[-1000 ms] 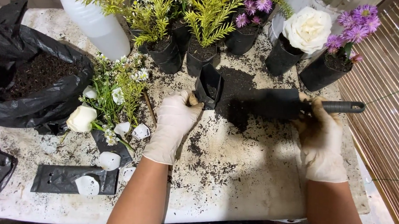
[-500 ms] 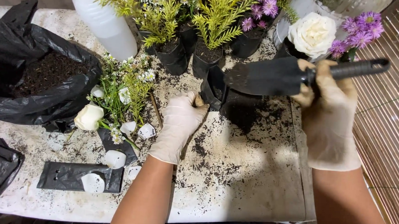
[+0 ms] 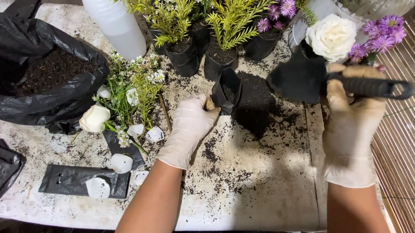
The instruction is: The person is transplanting small flowering plants into plastic nursery pots by filling them with soil using a hand trowel.
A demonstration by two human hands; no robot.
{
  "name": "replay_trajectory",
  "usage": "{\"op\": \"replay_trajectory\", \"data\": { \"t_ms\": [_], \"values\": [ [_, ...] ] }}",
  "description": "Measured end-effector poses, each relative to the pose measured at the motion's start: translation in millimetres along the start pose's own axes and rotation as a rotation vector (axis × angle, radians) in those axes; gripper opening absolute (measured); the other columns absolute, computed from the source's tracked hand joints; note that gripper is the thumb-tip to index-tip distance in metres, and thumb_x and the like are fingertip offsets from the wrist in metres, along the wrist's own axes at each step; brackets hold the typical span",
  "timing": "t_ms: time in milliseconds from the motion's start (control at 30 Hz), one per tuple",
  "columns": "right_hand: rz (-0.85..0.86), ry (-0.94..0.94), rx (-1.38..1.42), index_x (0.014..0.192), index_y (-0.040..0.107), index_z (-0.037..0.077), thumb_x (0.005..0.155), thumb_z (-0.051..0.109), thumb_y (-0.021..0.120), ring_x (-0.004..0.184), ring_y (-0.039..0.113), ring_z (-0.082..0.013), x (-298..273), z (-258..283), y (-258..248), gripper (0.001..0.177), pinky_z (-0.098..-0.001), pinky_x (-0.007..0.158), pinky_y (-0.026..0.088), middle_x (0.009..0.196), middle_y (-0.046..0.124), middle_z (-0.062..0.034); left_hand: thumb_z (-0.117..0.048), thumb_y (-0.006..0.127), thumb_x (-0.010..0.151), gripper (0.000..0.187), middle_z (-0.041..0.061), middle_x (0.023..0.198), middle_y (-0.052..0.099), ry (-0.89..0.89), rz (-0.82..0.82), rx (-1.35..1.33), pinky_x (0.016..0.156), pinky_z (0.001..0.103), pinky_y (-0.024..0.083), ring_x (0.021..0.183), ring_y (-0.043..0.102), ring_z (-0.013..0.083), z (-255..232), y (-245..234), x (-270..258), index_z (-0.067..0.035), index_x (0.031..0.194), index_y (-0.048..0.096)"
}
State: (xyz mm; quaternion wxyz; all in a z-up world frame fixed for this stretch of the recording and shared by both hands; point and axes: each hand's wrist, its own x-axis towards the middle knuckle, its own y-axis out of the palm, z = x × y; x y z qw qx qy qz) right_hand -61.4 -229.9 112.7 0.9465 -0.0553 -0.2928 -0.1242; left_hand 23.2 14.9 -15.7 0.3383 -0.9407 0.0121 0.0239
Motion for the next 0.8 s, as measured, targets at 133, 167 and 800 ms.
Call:
{"op": "replay_trajectory", "data": {
  "t_ms": [133, 167, 800],
  "values": [
    [-0.165, 0.126, 0.085, 0.110, 0.055, 0.027, 0.100, 0.003, 0.062, 0.124, 0.058, -0.0177, -18.7, -47.2, -25.4, 0.028, -0.0468, 0.116, 0.054, 0.126, 0.063, -0.0002, -0.019, 0.079, 0.079, 0.026, -0.009, 0.075, 0.063, 0.015, 0.002, 0.012, 0.081, 0.029, 0.049, 0.072, 0.058, 0.0142, 5.1, 6.8, 3.4, -0.022, 0.067, 0.056],
    [-0.202, 0.134, 0.136, 0.109, 0.056, 0.028, 0.099, 0.011, 0.068, 0.123, 0.058, -0.0184, -23.5, -58.7, -30.4, 0.023, -0.0465, 0.111, 0.058, 0.126, 0.064, 0.0002, -0.019, 0.080, 0.079, 0.027, -0.009, 0.074, 0.064, 0.030, -0.002, 0.012, 0.087, 0.029, 0.049, 0.071, 0.058, 0.0146, 8.2, 8.9, 5.5, -0.021, 0.067, 0.055],
    [-0.523, 0.708, 0.598, 0.095, 0.066, 0.017, 0.097, 0.006, 0.062, 0.103, 0.066, -0.0206, -30.2, -80.8, -52.0, 0.011, -0.0345, 0.089, 0.059, 0.110, 0.069, -0.0064, -0.026, 0.080, 0.076, 0.019, -0.009, 0.081, 0.067, -0.044, 0.017, -0.005, 0.066, 0.030, 0.051, 0.072, 0.060, 0.0116, -22.6, -16.1, -7.7, -0.023, 0.085, 0.063]
  ]
}}
